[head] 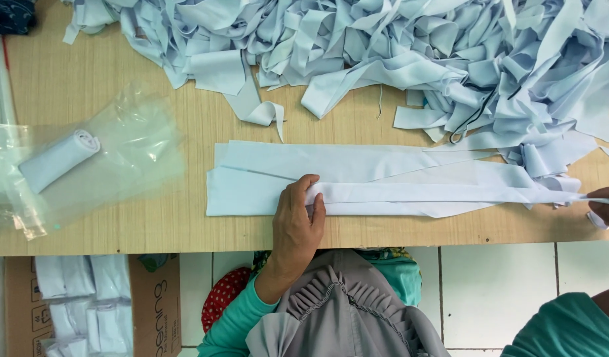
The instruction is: The person folds white fabric strips by hand on a light wood surface, rolling them into small cylinders and placing them into a plastic bag, then puts the filled bag into a cardboard box.
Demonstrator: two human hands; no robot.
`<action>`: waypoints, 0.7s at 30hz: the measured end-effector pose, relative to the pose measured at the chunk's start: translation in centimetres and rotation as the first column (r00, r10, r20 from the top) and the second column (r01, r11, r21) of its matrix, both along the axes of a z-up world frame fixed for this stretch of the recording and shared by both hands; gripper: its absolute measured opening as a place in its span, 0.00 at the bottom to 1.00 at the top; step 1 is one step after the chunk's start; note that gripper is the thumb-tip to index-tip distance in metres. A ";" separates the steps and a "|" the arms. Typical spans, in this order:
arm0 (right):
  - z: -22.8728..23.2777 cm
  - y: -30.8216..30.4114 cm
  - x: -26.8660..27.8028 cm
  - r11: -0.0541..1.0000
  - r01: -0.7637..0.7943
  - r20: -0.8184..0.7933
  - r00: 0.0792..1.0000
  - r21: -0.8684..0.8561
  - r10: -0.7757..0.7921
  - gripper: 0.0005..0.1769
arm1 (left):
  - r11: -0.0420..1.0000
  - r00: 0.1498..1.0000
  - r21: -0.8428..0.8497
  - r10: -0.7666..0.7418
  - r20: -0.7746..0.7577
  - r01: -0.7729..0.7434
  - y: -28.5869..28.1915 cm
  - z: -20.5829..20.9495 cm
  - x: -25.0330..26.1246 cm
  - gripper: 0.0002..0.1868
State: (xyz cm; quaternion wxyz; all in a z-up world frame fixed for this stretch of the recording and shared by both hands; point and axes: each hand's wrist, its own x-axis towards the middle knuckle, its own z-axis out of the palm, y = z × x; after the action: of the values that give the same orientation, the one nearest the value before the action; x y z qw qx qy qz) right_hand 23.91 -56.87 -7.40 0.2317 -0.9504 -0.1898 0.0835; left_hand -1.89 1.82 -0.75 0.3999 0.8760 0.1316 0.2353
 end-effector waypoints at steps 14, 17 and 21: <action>11.4 10.4 -6.2 0.986 0.081 0.053 0.995 0.143 -0.089 0.09 | 0.949 0.988 0.289 -0.145 0.055 0.123 -3.2 2.0 0.3 0.09; 15.6 15.5 -7.8 0.991 0.072 0.101 0.991 0.115 -0.083 0.13 | 0.937 0.970 0.274 -0.239 0.048 0.218 -4.4 1.3 0.8 0.09; 19.2 21.3 -8.3 0.979 -0.115 0.142 0.980 -0.171 0.140 0.19 | 0.935 0.967 0.262 -0.253 0.030 0.237 -4.3 1.7 1.3 0.08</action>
State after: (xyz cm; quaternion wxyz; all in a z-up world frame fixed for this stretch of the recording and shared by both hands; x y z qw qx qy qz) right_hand 15.64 -35.59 11.83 0.1327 -0.9555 -0.2604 0.0399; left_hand -0.55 -2.51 1.00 0.3135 0.9220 -0.0229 0.2260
